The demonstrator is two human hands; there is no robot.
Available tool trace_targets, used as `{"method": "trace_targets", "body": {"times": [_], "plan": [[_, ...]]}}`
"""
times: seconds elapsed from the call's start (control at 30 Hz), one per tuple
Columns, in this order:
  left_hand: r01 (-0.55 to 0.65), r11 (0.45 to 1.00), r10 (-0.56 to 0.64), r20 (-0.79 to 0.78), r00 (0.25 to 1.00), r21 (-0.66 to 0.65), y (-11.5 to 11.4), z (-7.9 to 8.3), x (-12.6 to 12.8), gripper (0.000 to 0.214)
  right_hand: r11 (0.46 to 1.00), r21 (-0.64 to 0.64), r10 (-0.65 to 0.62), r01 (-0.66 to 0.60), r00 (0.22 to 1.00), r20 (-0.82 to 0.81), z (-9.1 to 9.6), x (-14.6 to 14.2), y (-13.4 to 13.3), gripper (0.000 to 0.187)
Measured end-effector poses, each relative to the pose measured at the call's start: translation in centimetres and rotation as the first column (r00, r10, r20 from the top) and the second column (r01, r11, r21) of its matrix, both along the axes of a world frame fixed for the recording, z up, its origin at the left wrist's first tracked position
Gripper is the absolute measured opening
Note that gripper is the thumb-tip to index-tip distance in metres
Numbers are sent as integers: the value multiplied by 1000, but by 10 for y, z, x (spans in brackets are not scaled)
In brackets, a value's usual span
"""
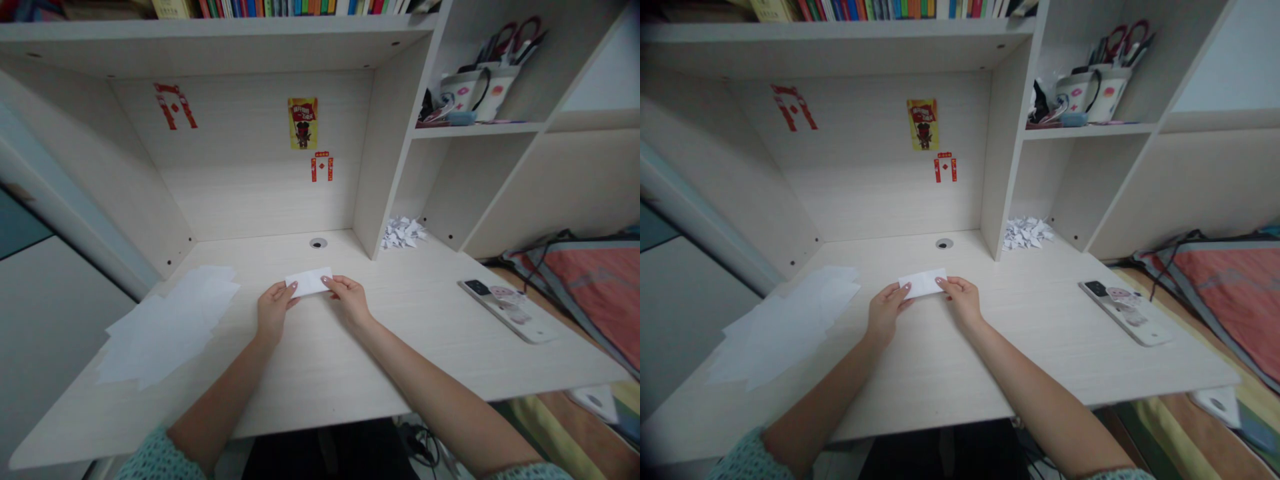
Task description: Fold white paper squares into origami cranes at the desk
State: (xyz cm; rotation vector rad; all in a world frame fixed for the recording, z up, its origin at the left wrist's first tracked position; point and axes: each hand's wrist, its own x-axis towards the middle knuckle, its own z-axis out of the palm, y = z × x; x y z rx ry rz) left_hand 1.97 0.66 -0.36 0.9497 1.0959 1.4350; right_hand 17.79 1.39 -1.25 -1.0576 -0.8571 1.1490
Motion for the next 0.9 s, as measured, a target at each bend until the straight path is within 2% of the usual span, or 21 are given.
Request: {"method": "trace_targets", "body": {"times": [0.3,0.37,0.43,0.53,0.63,0.7,0.77,0.9], "plan": [[16,1000,-16,-21,1000,-21,1,-1,-1,33,1000,5,-16,16,1000,9,0,1,1,31],[67,997,-69,-42,997,-48,1,0,-1,33,1000,14,-27,27,999,16,2,3,0,30],[170,983,-176,-85,981,-76,-1,1,-1,35,998,49,-40,38,999,28,4,5,0,30],[326,940,-340,-191,921,-102,-6,5,1,37,991,131,-47,40,998,51,6,6,-1,33],[358,927,-375,-269,887,-111,-10,8,4,30,983,182,-48,36,997,64,7,7,-1,42],[332,938,-347,-285,894,-102,-11,9,4,28,985,174,-11,3,999,50,7,6,-2,50],[304,948,-317,-287,904,-89,-11,8,4,27,989,118,80,-84,996,38,7,5,-2,53],[290,954,-301,-283,911,-81,-10,7,3,29,966,2,257,-257,966,39,2,1,-3,37]]}}
